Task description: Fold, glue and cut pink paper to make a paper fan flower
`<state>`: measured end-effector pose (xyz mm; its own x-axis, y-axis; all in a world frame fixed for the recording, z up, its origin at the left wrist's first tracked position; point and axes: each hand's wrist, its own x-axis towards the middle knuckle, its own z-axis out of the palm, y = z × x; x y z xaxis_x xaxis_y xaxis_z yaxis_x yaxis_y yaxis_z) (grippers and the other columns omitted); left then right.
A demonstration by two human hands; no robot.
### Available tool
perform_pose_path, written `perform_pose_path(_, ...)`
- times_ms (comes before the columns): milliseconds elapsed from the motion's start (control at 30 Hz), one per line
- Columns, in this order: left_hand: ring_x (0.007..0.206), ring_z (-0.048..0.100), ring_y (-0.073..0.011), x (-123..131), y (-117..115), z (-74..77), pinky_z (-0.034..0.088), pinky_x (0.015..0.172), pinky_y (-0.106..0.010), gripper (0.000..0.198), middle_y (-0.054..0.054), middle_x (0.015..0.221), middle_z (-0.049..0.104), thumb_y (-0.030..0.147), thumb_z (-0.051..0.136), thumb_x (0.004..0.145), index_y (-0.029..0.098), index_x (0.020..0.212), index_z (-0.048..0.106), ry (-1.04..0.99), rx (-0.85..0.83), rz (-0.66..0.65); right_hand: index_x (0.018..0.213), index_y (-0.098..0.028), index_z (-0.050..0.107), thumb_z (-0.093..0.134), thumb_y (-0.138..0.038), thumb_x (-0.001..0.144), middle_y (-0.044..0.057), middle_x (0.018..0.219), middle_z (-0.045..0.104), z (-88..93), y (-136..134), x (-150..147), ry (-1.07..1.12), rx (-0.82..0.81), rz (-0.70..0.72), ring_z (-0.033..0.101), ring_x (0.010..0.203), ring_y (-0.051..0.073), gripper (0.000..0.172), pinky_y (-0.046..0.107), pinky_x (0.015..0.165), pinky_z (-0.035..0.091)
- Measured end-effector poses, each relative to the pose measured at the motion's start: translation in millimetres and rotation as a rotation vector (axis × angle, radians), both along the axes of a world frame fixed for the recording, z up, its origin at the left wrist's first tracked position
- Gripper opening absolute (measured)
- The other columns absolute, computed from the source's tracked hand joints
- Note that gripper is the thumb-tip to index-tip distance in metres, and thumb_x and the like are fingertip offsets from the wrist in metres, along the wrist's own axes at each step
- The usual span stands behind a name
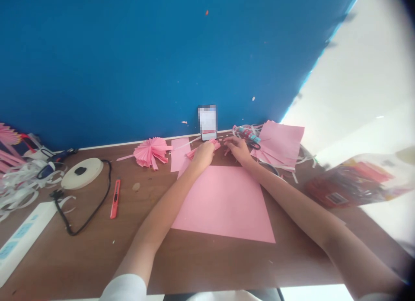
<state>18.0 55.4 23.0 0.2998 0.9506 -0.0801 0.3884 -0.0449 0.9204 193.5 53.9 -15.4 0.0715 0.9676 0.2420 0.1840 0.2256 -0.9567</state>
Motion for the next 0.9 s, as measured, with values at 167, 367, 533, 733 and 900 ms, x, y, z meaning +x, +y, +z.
perform_pose_path(167, 0.107, 0.048, -0.0299, 3, -3, -7.4, 0.038, 0.079, -0.027, 0.024, -0.009, 0.082, 0.05, 0.0, 0.059, 0.068, 0.017, 0.059, 0.044, 0.189, 0.315, -0.016, 0.093, -0.019, 0.062, 0.052, -0.028, 0.076, 0.001, 0.085, 0.067, -1.3, 1, -1, -0.021, -0.009, -0.008, 0.059, 0.047, 0.011, 0.021, 0.025, 0.05, 0.045)
perform_pose_path(367, 0.113, 0.044, -0.0287, 5, -3, -8.5, 0.038, 0.082, -0.026, 0.022, -0.011, 0.093, 0.053, 0.0, 0.055, 0.068, 0.017, 0.06, 0.043, 0.06, 0.265, -0.038, 0.093, -0.02, 0.061, 0.05, -0.025, 0.077, 0.001, 0.08, 0.067, -0.3, -1, 0, -0.099, 0.007, -0.007, 0.06, 0.049, 0.013, 0.02, 0.028, 0.058, 0.048)
perform_pose_path(533, 0.106, 0.047, -0.0271, -4, 1, -3.1, 0.039, 0.075, -0.024, 0.028, -0.009, 0.08, 0.051, -0.003, 0.057, 0.061, 0.017, 0.051, 0.04, 0.047, 0.199, -0.072, 0.094, -0.021, 0.062, 0.05, -0.024, 0.078, 0.001, 0.079, 0.068, 1.2, -3, -1, -0.146, -0.001, -0.018, 0.061, 0.052, 0.015, 0.02, 0.029, 0.06, 0.047)
perform_pose_path(733, 0.083, 0.054, -0.0241, -21, 9, 8.2, 0.036, 0.066, -0.026, 0.035, -0.003, 0.057, 0.038, -0.006, 0.058, 0.056, 0.018, 0.044, 0.036, 0.341, 0.187, -0.157, 0.093, -0.022, 0.062, 0.05, -0.021, 0.077, 0.0, 0.078, 0.068, -2.2, -2, 0, -0.174, 0.023, -0.011, 0.06, 0.052, 0.015, 0.02, 0.03, 0.062, 0.047)
perform_pose_path(900, 0.064, 0.049, -0.0175, -25, 10, 14.2, 0.033, 0.057, -0.025, 0.037, -0.001, 0.05, 0.033, 0.0, 0.061, 0.06, 0.019, 0.043, 0.034, 0.413, 0.187, -0.18, 0.092, -0.021, 0.063, 0.049, -0.017, 0.077, 0.002, 0.082, 0.067, -1.0, -4, -2, -0.427, 0.127, 0.005, 0.061, 0.067, 0.017, 0.021, 0.031, 0.07, 0.046)
